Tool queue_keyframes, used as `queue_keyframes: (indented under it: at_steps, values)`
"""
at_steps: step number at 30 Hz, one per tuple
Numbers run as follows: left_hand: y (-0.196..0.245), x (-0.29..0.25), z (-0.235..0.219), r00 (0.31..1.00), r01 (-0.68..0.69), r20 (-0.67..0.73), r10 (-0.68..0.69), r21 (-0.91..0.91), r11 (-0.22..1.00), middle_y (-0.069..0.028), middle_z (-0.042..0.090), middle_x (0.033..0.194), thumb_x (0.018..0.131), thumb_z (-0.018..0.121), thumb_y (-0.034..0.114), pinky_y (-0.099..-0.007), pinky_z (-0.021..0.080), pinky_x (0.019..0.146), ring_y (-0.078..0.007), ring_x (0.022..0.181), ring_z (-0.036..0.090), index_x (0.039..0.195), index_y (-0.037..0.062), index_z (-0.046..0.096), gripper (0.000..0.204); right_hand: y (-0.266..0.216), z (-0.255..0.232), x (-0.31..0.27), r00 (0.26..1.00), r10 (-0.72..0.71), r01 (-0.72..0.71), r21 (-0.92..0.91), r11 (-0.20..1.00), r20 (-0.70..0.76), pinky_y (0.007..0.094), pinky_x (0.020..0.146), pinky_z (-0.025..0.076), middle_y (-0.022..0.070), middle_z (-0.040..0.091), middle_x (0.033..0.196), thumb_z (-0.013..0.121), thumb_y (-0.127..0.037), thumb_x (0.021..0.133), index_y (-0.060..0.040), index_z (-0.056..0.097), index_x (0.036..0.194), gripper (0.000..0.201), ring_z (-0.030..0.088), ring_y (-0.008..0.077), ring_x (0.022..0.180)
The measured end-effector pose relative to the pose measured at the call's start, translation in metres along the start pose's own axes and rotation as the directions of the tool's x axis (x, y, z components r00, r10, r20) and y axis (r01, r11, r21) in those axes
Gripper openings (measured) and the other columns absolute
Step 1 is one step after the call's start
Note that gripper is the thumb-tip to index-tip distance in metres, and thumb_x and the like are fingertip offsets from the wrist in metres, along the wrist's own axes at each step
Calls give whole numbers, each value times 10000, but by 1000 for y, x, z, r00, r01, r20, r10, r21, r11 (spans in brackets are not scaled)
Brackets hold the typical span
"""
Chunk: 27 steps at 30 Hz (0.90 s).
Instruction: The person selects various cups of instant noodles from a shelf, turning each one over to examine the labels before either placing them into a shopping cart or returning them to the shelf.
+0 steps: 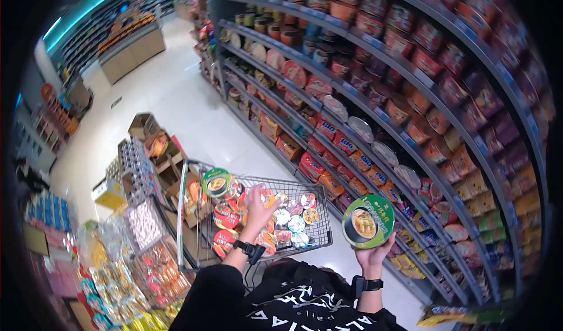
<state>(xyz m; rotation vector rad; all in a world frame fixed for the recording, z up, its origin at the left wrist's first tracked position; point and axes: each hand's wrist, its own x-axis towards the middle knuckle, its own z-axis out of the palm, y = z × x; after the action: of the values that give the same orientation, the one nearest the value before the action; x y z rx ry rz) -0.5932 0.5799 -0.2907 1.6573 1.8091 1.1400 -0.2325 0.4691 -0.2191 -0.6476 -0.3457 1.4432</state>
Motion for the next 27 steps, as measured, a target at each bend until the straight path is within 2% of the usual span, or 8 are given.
queue_keyframes:
  at_steps: [3, 7, 9, 11, 15, 16, 22, 27]
  values:
    - [-70, 33, -22, 978, 192, -157, -138, 410, 892, -271, 411, 1551, 745, 890, 478, -569, 315, 1189, -443, 1458, 346, 1476, 36, 480, 947, -34, -17, -5, 992, -40, 26, 114, 993, 123, 568, 1190, 391, 127, 511, 1563, 481, -781, 949, -132, 448, 1548, 884, 492, 347, 1428]
    - [-110, 71, -70, 907, 391, -141, -398, 636, 665, -314, 175, 1693, 695, 837, 714, -589, 145, 1267, -470, 1589, 79, 1641, 92, 297, 1254, -70, -26, -32, 955, -259, 262, 5, 965, -147, 543, 1145, 450, 161, 518, 1552, 476, -814, 923, -92, 456, 1545, 953, 527, 361, 1395]
    - [-127, 80, -81, 834, 488, -87, -545, 578, 654, -305, 190, 1686, 609, 852, 783, -595, 169, 1260, -482, 1575, 122, 1657, 55, 201, 1432, -85, -36, -51, 932, -320, 326, 12, 945, -168, 537, 1186, 415, 171, 515, 1556, 488, -792, 932, -87, 457, 1547, 937, 522, 371, 1404]
    - [-185, 89, -77, 885, 456, -86, -458, 366, 811, -277, 234, 1664, 555, 953, 669, -530, 222, 1261, -419, 1556, 223, 1655, 34, 144, 1505, -101, -44, -69, 918, -382, 383, -9, 924, -105, 520, 1192, 399, 137, 540, 1539, 471, -734, 979, -96, 483, 1529, 843, 524, 331, 1404]
    - [-216, 96, -74, 874, 479, -84, -479, 324, 816, -232, 285, 1637, 502, 988, 633, -534, 277, 1241, -389, 1535, 281, 1632, 49, 232, 1480, -133, -45, -96, 838, -517, 510, -88, 856, -175, 505, 1209, 378, 133, 540, 1541, 471, -741, 971, -99, 475, 1537, 857, 519, 327, 1410]
    - [-225, 97, -67, 914, 403, -138, -381, 407, 820, -211, 363, 1592, 535, 1036, 461, -511, 340, 1218, -357, 1495, 377, 1645, 64, 164, 1466, -141, -37, -103, 822, -537, 524, -118, 844, -192, 504, 1216, 367, 132, 542, 1540, 469, -737, 970, -100, 473, 1540, 855, 519, 325, 1410]
    - [-136, 80, 67, 954, 97, 254, -156, 230, 968, -204, 407, 1545, 600, 994, 391, -492, 364, 1187, -343, 1444, 415, 1614, 63, 232, 1311, -166, -40, -134, 794, -577, 562, -130, 817, -192, 490, 1197, 368, 78, 577, 1512, 563, -698, 941, -140, 514, 1516, 803, 534, 277, 1390]
    - [-40, 13, 95, 895, -51, 445, 28, 40, 998, -197, 451, 1498, 664, 952, 320, -473, 389, 1157, -328, 1393, 453, 1584, 62, 299, 1157, -172, -40, -156, 759, -632, 626, -88, 775, -157, 507, 1218, 334, 74, 528, 1563, 541, -736, 933, -150, 466, 1555, 857, 490, 278, 1439]
